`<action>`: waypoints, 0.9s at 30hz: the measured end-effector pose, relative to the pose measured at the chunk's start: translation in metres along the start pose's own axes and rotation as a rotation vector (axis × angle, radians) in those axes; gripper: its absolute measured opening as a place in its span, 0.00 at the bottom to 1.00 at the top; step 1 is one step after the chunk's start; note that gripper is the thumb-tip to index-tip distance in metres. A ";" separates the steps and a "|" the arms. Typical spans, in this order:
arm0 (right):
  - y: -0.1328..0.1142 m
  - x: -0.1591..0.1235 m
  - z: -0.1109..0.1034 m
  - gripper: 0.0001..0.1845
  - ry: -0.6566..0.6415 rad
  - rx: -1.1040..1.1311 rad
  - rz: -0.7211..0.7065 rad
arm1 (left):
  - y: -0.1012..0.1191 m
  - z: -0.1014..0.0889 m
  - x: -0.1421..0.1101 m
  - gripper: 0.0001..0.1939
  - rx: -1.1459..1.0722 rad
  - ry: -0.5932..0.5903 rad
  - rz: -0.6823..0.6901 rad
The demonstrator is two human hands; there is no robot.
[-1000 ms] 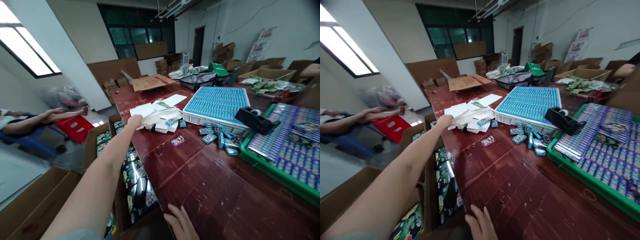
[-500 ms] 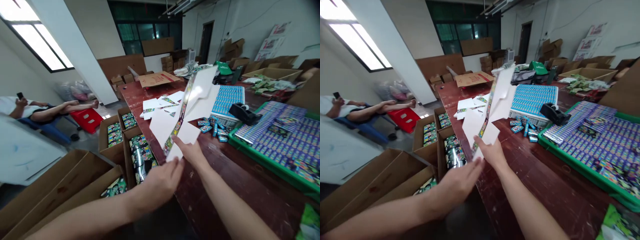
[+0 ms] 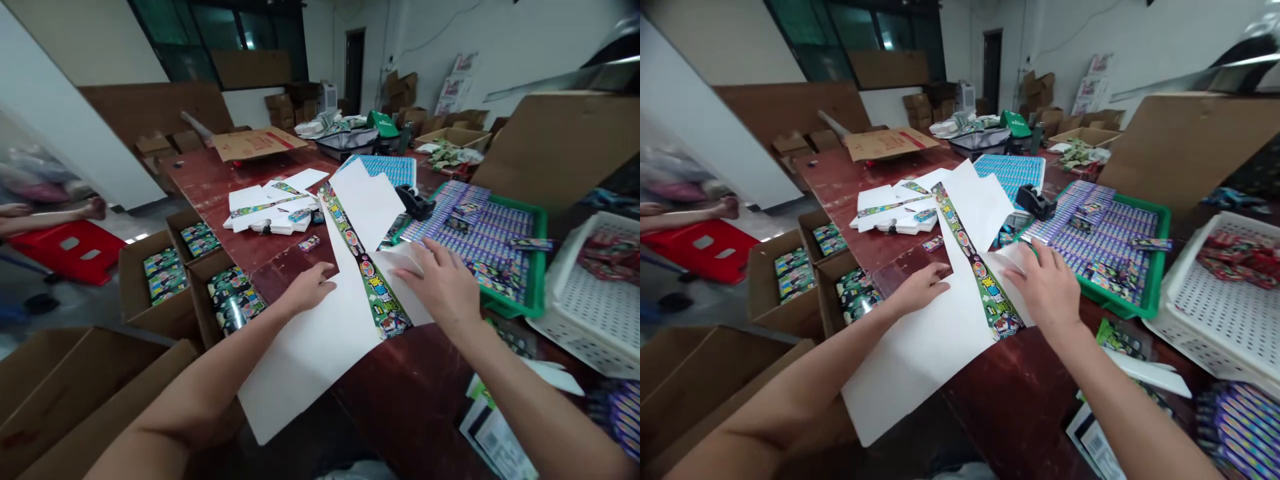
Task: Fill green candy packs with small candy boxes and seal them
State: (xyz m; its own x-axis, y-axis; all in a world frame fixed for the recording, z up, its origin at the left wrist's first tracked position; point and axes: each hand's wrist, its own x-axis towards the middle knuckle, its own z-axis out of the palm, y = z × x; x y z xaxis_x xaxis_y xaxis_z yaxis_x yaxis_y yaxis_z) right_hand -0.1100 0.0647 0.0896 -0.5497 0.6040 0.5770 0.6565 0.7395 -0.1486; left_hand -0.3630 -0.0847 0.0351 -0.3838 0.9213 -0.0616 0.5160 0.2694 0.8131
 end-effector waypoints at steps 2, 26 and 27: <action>-0.006 -0.015 -0.001 0.19 0.084 -0.086 -0.022 | 0.000 0.019 0.008 0.26 -0.072 0.025 -0.035; -0.110 -0.109 0.019 0.16 -0.960 0.198 -0.618 | -0.018 0.062 -0.186 0.40 -1.263 0.349 -0.446; -0.109 -0.113 0.020 0.16 -0.945 0.172 -0.595 | -0.017 0.070 -0.196 0.44 -1.250 0.355 -0.447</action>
State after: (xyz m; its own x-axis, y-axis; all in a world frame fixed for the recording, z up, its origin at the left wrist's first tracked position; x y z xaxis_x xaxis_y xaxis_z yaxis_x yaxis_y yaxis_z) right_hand -0.1300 -0.0783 0.0242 -0.9693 0.0711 -0.2354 0.1207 0.9716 -0.2035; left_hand -0.2429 -0.2502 -0.0069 -0.6044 0.6525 -0.4571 -0.6564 -0.0827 0.7499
